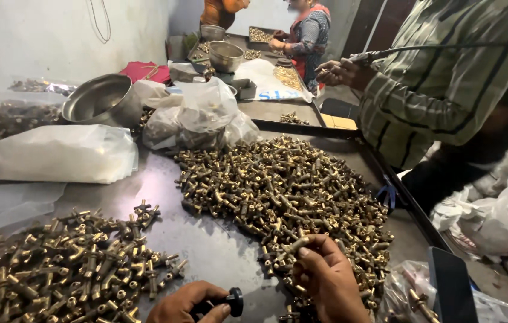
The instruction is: The person repeatedly picks small brass-colored metal parts from a large pile on a metal table, inserts each into a black handheld tool, and places the finished unit into a separate pile. Other workers are visible in the background performing similar tasks.
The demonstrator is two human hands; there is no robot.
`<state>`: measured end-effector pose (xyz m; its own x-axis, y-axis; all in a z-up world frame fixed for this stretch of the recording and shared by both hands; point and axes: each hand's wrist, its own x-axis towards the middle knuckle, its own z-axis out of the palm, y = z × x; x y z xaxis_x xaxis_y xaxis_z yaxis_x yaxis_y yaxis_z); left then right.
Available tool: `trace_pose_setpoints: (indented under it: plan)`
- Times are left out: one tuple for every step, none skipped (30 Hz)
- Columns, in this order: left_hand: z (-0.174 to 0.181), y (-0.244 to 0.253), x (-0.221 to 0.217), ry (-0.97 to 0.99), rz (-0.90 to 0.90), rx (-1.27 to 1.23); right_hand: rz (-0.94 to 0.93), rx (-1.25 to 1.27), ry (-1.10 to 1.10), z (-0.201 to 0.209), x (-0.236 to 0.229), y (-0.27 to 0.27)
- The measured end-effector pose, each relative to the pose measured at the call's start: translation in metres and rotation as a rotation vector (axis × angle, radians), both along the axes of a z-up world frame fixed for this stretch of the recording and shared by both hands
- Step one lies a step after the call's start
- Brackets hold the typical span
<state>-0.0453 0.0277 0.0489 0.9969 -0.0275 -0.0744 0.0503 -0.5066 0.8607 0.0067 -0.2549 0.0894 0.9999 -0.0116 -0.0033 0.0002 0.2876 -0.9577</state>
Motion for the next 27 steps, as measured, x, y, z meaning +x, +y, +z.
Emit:
trace_pose_setpoints:
  plan:
    - [-0.006, 0.002, 0.002, 0.014, -0.01, -0.038, -0.001, 0.115, 0.082, 0.008, -0.003, 0.003]
    - [-0.012, 0.003, 0.005, 0.029, -0.02, -0.077, -0.002, 0.23, 0.163, 0.015, -0.007, 0.006]
    - [-0.009, 0.001, 0.006, 0.024, -0.024, -0.079, -0.006, 0.228, 0.158, 0.02, -0.006, 0.005]
    - [-0.007, -0.001, 0.008, 0.023, -0.011, -0.099, 0.019, 0.287, 0.167, 0.024, -0.006, 0.004]
    - [-0.005, -0.001, 0.006, 0.029, 0.004, -0.118, 0.046, 0.347, 0.183, 0.027, -0.009, 0.005]
    - [-0.011, 0.0, 0.005, 0.031, 0.001, -0.12, 0.042, 0.346, 0.184, 0.021, -0.01, 0.002]
    - [-0.015, 0.002, 0.008, 0.035, 0.02, -0.155, 0.086, 0.373, 0.171, 0.016, -0.008, -0.001]
    - [-0.018, 0.004, 0.01, 0.039, 0.038, -0.19, 0.13, 0.4, 0.158, 0.012, -0.005, -0.003]
    - [-0.022, 0.003, 0.014, 0.031, 0.037, -0.191, 0.131, 0.4, 0.15, -0.002, 0.001, -0.008]
    - [-0.027, 0.002, 0.018, 0.023, 0.057, -0.252, 0.168, 0.423, 0.142, -0.017, 0.007, -0.013]
    - [-0.034, 0.001, 0.018, 0.023, 0.077, -0.313, 0.202, 0.448, 0.142, -0.034, 0.009, -0.019]
    - [-0.031, -0.001, 0.015, 0.024, 0.074, -0.313, 0.199, 0.449, 0.142, -0.03, 0.005, -0.017]
    - [-0.027, -0.002, 0.016, 0.029, 0.109, -0.347, 0.22, 0.43, 0.158, -0.025, 0.003, -0.014]
    - [-0.023, -0.003, 0.016, 0.034, 0.144, -0.381, 0.241, 0.411, 0.175, -0.02, 0.001, -0.011]
    - [-0.024, -0.004, 0.017, 0.032, 0.142, -0.38, 0.24, 0.411, 0.172, -0.014, -0.003, -0.006]
    - [-0.025, -0.005, 0.018, 0.009, 0.147, -0.423, 0.238, 0.346, 0.217, -0.008, -0.007, -0.001]
    - [-0.027, -0.008, 0.019, -0.011, 0.151, -0.467, 0.234, 0.278, 0.263, -0.003, -0.012, 0.003]
    - [-0.023, -0.012, 0.017, -0.01, 0.149, -0.469, 0.231, 0.277, 0.264, -0.005, -0.012, 0.003]
    - [-0.019, -0.014, 0.014, -0.052, 0.165, -0.465, 0.236, 0.222, 0.262, -0.009, -0.014, 0.004]
    - [-0.016, -0.017, 0.011, -0.094, 0.182, -0.461, 0.24, 0.167, 0.26, -0.012, -0.015, 0.005]
    - [-0.014, -0.017, 0.014, -0.096, 0.183, -0.463, 0.241, 0.165, 0.258, -0.016, -0.015, 0.006]
    - [-0.012, -0.017, 0.017, -0.18, 0.143, -0.453, 0.272, 0.135, 0.209, -0.02, -0.015, 0.007]
    - [-0.012, -0.017, 0.017, -0.261, 0.104, -0.442, 0.3, 0.106, 0.163, -0.026, -0.016, 0.008]
    - [-0.004, -0.02, 0.015, -0.26, 0.104, -0.443, 0.3, 0.104, 0.164, -0.027, -0.017, 0.007]
    - [0.005, -0.022, 0.012, -0.312, 0.048, -0.433, 0.327, 0.092, 0.143, -0.029, -0.019, 0.008]
    - [0.014, -0.023, 0.009, -0.364, -0.009, -0.421, 0.354, 0.079, 0.122, -0.03, -0.021, 0.009]
    - [0.024, -0.025, 0.006, -0.364, -0.006, -0.42, 0.357, 0.081, 0.122, -0.029, -0.022, 0.008]
